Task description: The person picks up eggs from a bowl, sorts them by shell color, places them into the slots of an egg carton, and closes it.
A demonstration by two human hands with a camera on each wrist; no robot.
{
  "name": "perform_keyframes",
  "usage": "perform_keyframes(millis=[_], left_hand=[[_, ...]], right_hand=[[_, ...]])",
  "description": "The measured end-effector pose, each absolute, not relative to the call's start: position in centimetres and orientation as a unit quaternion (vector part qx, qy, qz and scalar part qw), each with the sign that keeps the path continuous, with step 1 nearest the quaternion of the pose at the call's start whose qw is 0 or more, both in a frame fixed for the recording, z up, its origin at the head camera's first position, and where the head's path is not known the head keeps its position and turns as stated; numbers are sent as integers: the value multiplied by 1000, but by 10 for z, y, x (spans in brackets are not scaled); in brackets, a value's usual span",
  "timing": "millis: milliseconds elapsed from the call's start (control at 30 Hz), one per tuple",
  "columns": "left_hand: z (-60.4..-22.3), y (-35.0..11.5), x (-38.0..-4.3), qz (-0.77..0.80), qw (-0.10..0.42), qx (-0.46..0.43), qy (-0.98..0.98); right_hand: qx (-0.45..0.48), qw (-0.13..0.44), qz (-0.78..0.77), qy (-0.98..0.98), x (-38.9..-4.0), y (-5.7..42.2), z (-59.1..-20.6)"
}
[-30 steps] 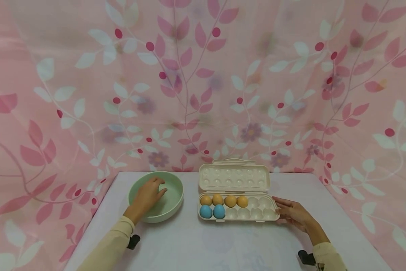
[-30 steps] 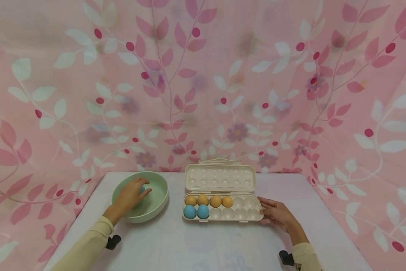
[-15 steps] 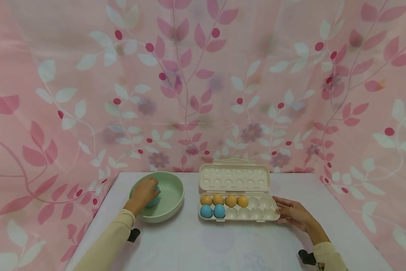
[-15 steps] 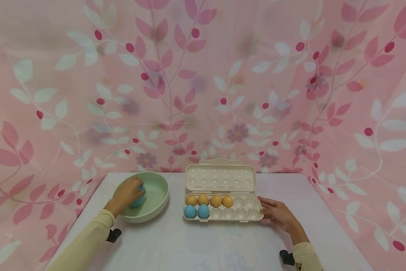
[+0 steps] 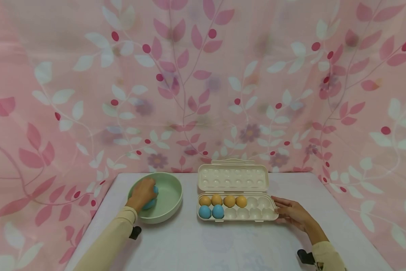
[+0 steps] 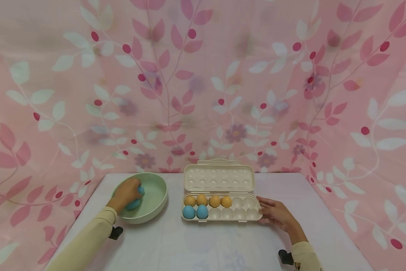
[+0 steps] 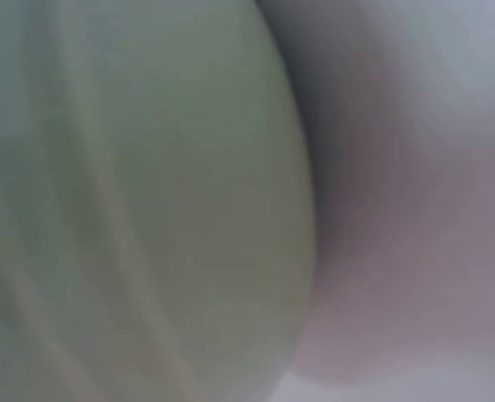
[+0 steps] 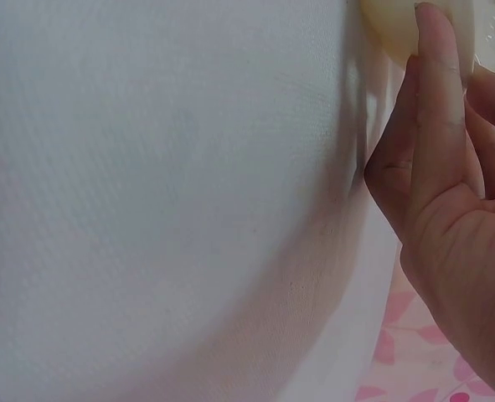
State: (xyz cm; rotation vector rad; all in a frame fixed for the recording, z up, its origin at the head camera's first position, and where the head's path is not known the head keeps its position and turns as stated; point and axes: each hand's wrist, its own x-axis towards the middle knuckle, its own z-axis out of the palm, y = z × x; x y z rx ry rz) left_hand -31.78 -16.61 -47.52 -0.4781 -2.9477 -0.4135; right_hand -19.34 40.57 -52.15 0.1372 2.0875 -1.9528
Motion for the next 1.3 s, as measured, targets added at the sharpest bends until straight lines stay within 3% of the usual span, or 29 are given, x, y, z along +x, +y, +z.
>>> perform_keyframes(millis=[800, 1067, 1300], left_hand=[[-485, -169, -317, -188, 79, -197, -959], [-480, -166, -317, -208, 57, -188, -958], [-476, -165, -316, -236, 87, -206, -946]], right_hand=[[55, 137, -680, 718, -195, 403, -518], [53, 139, -680, 718, -193, 404, -517], [51, 141, -685, 713, -193, 404, -517]])
